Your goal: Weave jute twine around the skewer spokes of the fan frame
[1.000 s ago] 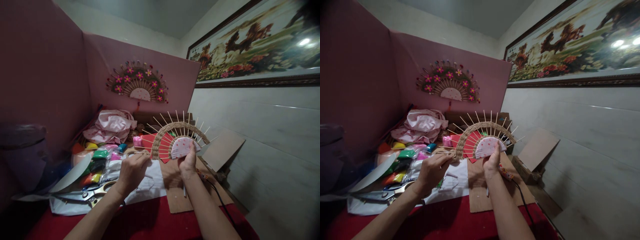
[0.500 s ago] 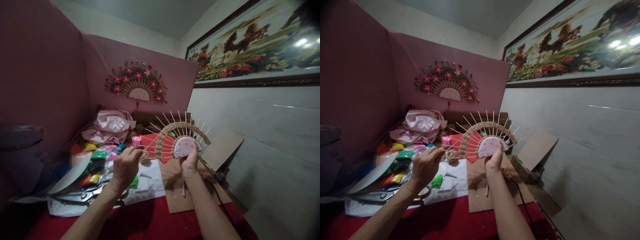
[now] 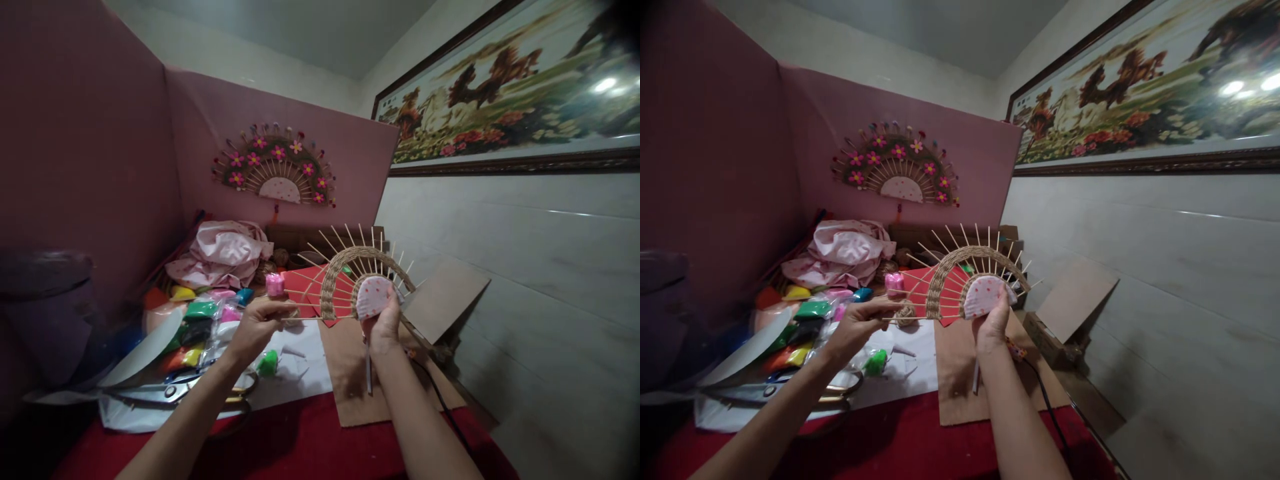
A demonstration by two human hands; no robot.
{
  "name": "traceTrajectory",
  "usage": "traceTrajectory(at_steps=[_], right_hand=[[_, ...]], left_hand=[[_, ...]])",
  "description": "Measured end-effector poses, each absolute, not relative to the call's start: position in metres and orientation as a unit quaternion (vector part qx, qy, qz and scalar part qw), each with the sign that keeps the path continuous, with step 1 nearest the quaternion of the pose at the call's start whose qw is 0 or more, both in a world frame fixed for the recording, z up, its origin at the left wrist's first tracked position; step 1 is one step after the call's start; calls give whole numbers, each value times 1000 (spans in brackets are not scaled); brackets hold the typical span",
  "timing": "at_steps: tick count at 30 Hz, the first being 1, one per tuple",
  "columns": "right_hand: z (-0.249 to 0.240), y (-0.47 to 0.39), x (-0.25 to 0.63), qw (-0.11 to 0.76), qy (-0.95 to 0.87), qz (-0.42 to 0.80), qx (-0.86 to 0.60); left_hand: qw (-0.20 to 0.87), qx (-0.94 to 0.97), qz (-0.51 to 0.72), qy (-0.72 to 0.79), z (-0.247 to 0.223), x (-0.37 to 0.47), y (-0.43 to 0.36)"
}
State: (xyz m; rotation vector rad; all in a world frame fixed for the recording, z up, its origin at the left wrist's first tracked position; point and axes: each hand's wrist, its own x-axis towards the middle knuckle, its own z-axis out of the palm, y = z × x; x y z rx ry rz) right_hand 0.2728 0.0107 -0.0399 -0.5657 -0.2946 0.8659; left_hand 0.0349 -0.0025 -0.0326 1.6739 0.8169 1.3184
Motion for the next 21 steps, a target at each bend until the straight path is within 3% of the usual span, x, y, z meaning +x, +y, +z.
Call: traceTrajectory(at_steps=[5,21], right_hand=[[-41,13,268,857,-134,418,-269],[-45,19,266,867,-125,410,-254]], left_hand=[[540,629,465,310,-45,52,-4],[555,587,449,382,-39,57,-14]])
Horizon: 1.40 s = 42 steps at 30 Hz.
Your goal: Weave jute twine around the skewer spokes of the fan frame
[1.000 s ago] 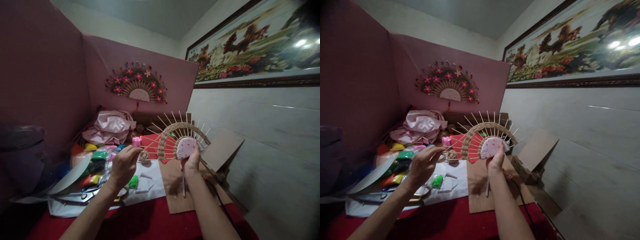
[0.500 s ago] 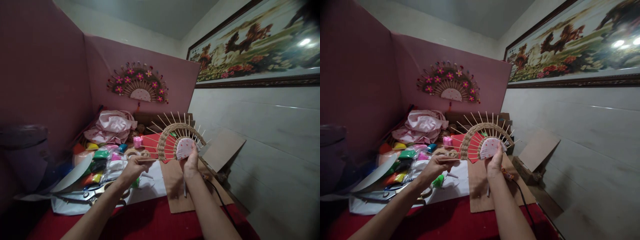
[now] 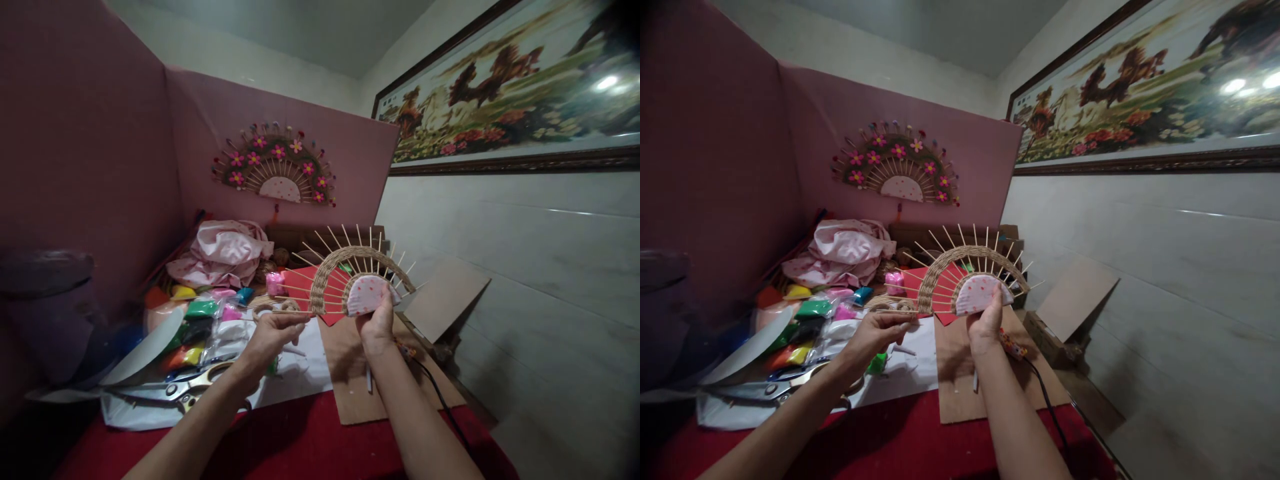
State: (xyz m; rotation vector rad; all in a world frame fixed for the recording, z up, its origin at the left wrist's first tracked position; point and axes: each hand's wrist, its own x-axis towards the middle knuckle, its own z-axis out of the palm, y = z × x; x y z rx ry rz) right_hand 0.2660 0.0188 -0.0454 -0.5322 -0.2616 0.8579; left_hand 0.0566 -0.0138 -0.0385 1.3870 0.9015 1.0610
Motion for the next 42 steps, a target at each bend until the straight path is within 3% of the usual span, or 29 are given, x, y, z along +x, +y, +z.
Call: traceTrajectory(at_steps=[8,16,29,38,42], right_hand=[[-47,21,267,872,-113,395,-264],[-44,19,266,882,-120,383,-247],[-43,18,273,881,-124,371,-266],[-46,21,279,884,-142,355,-268],[-43,20,279,889,-147,334,-277]], left_hand=[[538,581,518,324,-53,58,-4],[482,617,524,335,-57,59,-4],[486,597,521,369,-22,39,-10],[469,638,494,360,-30,31,3],[351,694,477,409,-34,19,10]])
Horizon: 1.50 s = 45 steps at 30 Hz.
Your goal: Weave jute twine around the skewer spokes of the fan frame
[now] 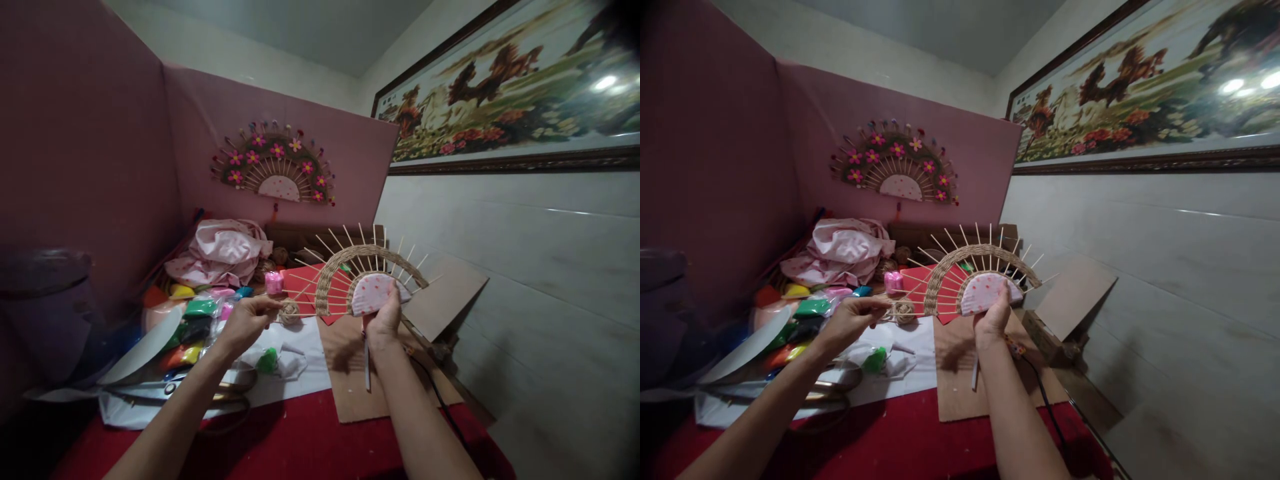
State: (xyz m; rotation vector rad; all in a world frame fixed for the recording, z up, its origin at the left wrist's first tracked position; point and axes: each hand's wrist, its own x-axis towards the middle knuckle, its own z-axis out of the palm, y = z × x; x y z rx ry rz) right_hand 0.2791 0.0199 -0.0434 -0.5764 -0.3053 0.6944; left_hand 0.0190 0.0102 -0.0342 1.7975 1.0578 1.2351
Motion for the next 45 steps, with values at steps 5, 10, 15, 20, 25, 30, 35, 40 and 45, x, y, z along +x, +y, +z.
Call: traceTrajectory(at_steps=[5,10,15,20,25,30,35,40,45], right_hand=[[-42,20,272,897,-161,303,-279],[-46,21,266,893,-163,321,-270],[-47,20,264,893,-131,350,-249],[-47,20,264,889,-126,364,-247],[-51,22,263,879,-134,374,-265],[-53,23,264,875,-127,383,-268],[-47,18,260,861,-103,421,-266],[-41,13,252,836,-116,469,-260],[-43,14,248,822,-123,491,-260]], left_hand=[[170,771,455,412,-37,27,0],[212,798,435,360,-46,45,-9],[207,799,437,358,-54,47,-7],[269,766,467,351,-59,51,-6],[285,746,493,344,-62,56,-8],[266,742,491,373,-65,54,-5],[390,668,508,378,-65,57,-1],[484,591,530,368,-59,59,-4],[490,598,540,333,-54,56,-7]])
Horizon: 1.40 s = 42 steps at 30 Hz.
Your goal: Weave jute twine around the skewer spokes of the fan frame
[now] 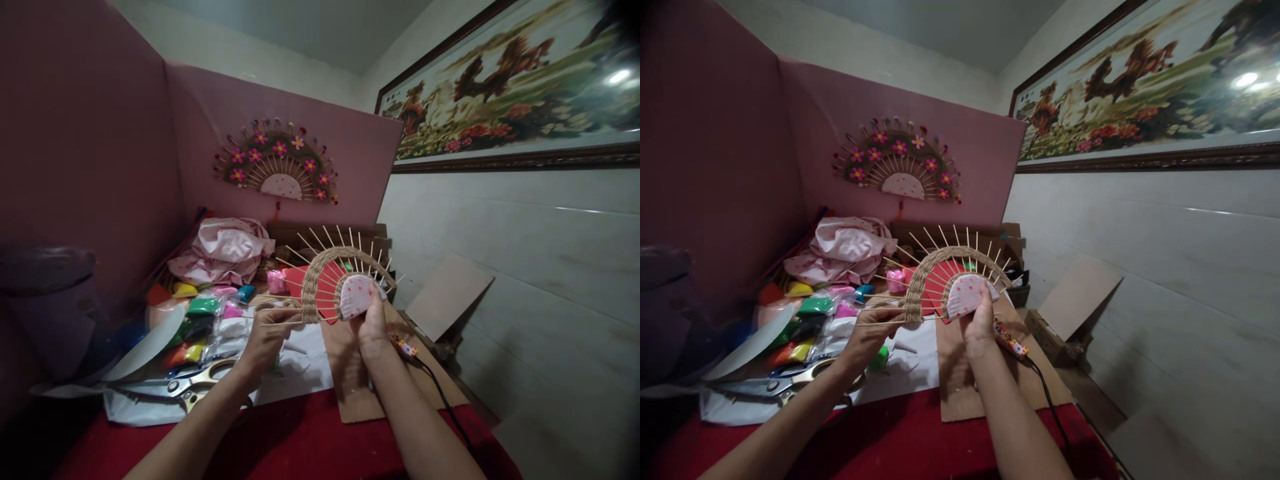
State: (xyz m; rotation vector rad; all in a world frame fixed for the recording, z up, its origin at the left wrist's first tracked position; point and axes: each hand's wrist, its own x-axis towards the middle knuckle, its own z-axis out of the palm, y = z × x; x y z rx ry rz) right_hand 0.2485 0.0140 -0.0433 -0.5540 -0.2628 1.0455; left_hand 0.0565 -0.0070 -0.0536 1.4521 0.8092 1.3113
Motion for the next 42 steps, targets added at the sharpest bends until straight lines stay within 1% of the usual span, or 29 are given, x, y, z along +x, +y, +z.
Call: traceTrajectory(at_steps=[12,17,23,29,36,42], right_hand=[[-44,11,242,800,-130,525,-259],[-42,12,248,816,-122,502,-261],[-41,16,258,825,-133,474,-278],[-43,17,258,825,-124,469,-288],[-42,18,262,824,-108,466,-303],[-43,18,266,822,-126,461,-310]], left_hand=[[338,615,641,311,-54,56,-5],[215,673,627,327,-56,47,-3],[-4,708,606,362,-51,38,-1],[-112,706,608,346,-47,32,0],[-189,715,588,328,-43,23,3],[-140,730,592,311,-42,22,6]])
